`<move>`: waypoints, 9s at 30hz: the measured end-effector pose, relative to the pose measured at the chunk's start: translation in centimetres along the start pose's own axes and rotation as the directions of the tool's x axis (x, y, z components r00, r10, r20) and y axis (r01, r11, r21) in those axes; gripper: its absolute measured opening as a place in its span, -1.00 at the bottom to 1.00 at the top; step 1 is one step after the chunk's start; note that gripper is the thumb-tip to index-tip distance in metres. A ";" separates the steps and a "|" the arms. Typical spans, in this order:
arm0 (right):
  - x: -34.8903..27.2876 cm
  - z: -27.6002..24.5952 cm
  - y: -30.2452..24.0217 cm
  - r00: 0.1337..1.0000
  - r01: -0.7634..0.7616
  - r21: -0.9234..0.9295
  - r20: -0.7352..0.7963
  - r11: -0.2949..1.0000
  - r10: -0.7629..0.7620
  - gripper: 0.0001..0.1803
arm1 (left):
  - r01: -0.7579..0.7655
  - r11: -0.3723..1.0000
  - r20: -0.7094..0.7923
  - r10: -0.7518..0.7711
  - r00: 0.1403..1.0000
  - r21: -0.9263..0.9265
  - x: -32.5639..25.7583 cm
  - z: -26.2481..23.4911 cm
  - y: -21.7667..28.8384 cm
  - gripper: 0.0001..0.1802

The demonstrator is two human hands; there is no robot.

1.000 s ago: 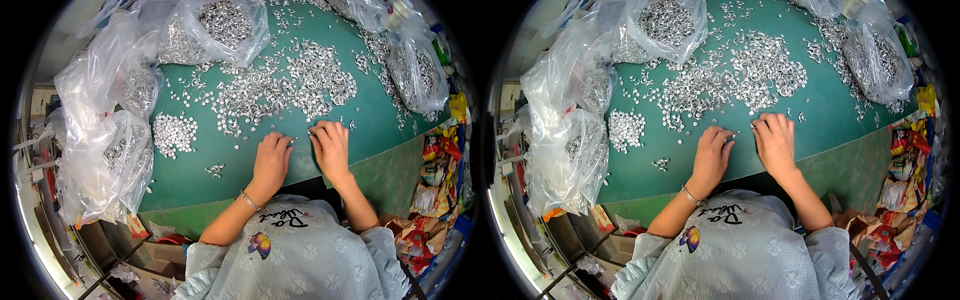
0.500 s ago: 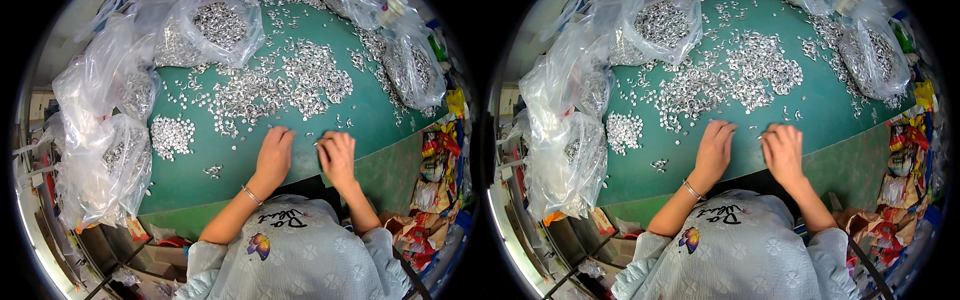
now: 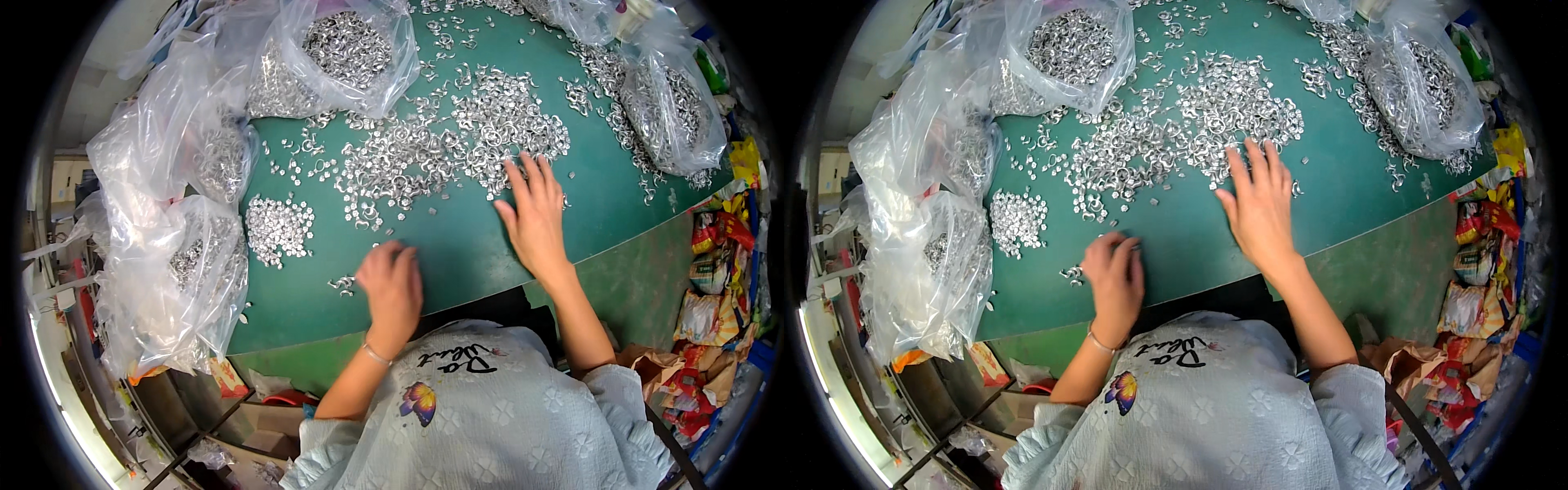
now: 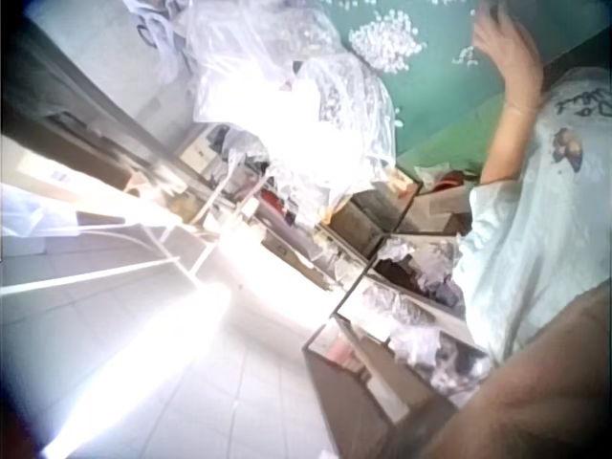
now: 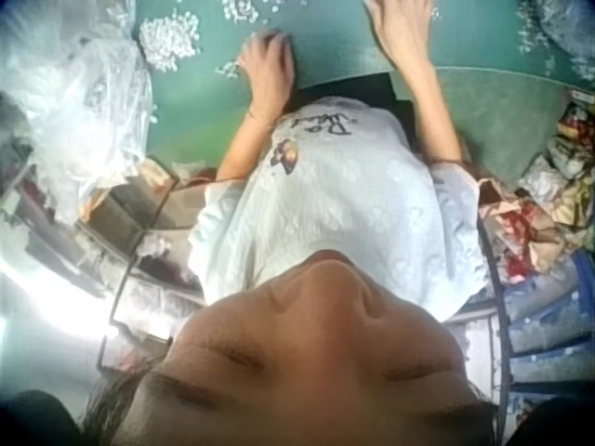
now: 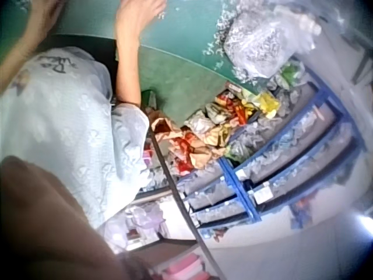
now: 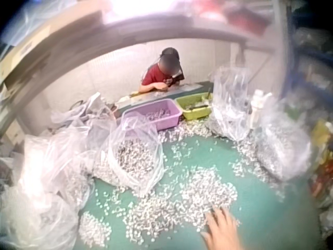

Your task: The person is sorting small metal parts on a green work table by hand, moving them from a pile to separate them.

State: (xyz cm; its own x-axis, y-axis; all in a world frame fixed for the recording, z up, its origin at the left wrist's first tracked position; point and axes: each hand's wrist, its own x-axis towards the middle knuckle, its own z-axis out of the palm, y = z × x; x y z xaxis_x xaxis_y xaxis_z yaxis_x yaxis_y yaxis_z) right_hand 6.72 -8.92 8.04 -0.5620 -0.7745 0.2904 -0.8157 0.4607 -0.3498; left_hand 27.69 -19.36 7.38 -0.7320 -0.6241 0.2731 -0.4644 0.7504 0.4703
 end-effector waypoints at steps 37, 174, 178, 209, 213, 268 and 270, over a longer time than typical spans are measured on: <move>-2.3 -3.4 2.5 0.985 -0.160 -0.141 -0.083 0.977 0.150 -0.82 | -0.007 0.987 -0.008 0.006 1.000 -0.160 3.0 1.7 1.2 -0.77; -1.0 -4.1 11.8 0.979 -0.117 -0.156 -0.183 0.981 0.088 -0.86 | -0.456 0.849 0.278 0.521 0.807 -0.268 9.4 7.4 7.8 -0.67; 0.1 -3.6 8.0 0.977 -0.047 -0.195 -0.211 0.980 0.005 -0.84 | -0.361 0.865 0.198 0.444 0.874 -0.348 5.6 4.4 4.8 -0.66; 3.2 0.5 -0.7 0.962 0.268 0.209 -0.104 0.941 -0.251 -0.89 | 0.253 0.966 -0.176 -0.243 0.954 0.041 -2.8 -2.8 -3.4 -0.65; 2.0 -0.3 0.6 1.000 0.020 0.384 -0.015 0.923 -0.015 -0.89 | 0.262 0.965 -0.198 -0.256 0.946 0.002 -3.0 -2.4 -4.0 -0.65; -2.4 0.6 -6.3 0.985 0.130 0.451 0.044 0.883 -0.168 -0.92 | 0.142 0.985 -0.114 -0.153 0.982 -0.103 -1.0 -1.5 -0.7 -0.67; -2.6 2.3 -8.5 0.968 0.218 0.439 0.014 0.871 -0.249 -0.91 | 0.147 0.982 -0.139 -0.164 0.977 -0.122 -1.3 -1.8 -0.5 -0.68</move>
State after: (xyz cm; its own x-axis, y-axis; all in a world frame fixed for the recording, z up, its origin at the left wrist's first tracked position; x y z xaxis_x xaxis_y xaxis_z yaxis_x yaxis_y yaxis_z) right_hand 15.43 -11.77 8.17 -0.3390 -0.8708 0.3560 -0.7730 0.0421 -0.6330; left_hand 29.76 -19.34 8.27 -0.5697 -0.7626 0.3064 -0.5024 0.6182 0.6045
